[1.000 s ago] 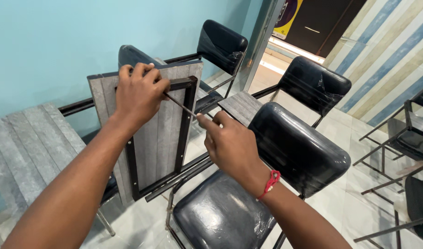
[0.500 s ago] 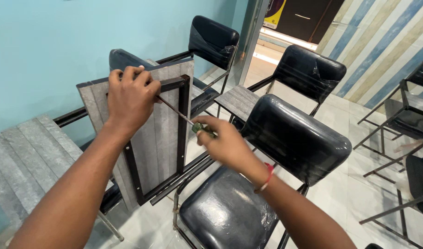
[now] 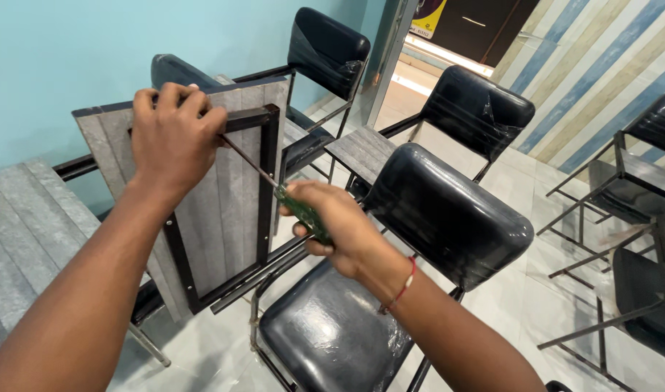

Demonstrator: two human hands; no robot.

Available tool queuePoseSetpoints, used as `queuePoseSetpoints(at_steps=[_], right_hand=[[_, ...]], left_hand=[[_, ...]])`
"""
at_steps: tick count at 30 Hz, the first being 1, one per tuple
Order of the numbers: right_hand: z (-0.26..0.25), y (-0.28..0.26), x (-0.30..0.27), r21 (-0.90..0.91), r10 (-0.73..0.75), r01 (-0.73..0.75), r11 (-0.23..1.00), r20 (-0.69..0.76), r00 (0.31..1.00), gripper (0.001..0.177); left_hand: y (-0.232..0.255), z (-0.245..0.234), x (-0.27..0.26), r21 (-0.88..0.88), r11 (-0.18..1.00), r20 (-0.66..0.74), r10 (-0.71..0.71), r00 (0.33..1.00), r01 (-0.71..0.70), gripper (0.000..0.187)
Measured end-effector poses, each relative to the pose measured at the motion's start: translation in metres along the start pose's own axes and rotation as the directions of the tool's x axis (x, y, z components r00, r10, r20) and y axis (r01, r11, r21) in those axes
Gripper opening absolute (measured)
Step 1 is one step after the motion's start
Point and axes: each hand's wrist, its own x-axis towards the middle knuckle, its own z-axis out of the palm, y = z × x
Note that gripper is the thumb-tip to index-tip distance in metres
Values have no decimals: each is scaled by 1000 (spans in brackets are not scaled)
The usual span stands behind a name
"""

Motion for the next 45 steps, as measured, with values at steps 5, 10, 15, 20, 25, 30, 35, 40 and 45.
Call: queuePoseSetpoints(at_steps=[5,10,15,20,25,30,35,40,45], right_hand=[[-14,5,8,180,55,-89,980,185,981,36],[-4,10,0,-803,-571,371,467,47,819,33],[18,20,-22,-936,-735,350,-32,260,627,39],[24,15,-20,-870,-748,431,238,120,653,36],[20,19,-16,347,19,-40,937,66,998,35],[21,44,-8,742,-25,-324,587,417,909,40],[20,51,0,687,2,-216,693,298,955,37],[36,51,-7,-411,-444,342,845,-182,877,41],[45,56,-17,-665,-630,373,647,-192,752,42]], left_hand=[[2,-1,1,64,998,42,-20,999,17,18],[-1,-10,-1,-147,989,23,16,1000,-12,18],[-4,-14,-1,-169,985,23,23,999,-19,12],[-4,-10,-1,-182,983,17,17,1000,-14,12],[-5,-8,-1,-141,990,-2,30,1000,-30,14],[-7,-7,-2,-182,983,-6,37,999,-37,14],[-7,-6,-3,-155,987,9,33,999,-31,16],[-7,-5,-1,-143,989,-27,26,999,-30,10],[-5,-3,-5,-118,993,-40,24,999,-29,13]])
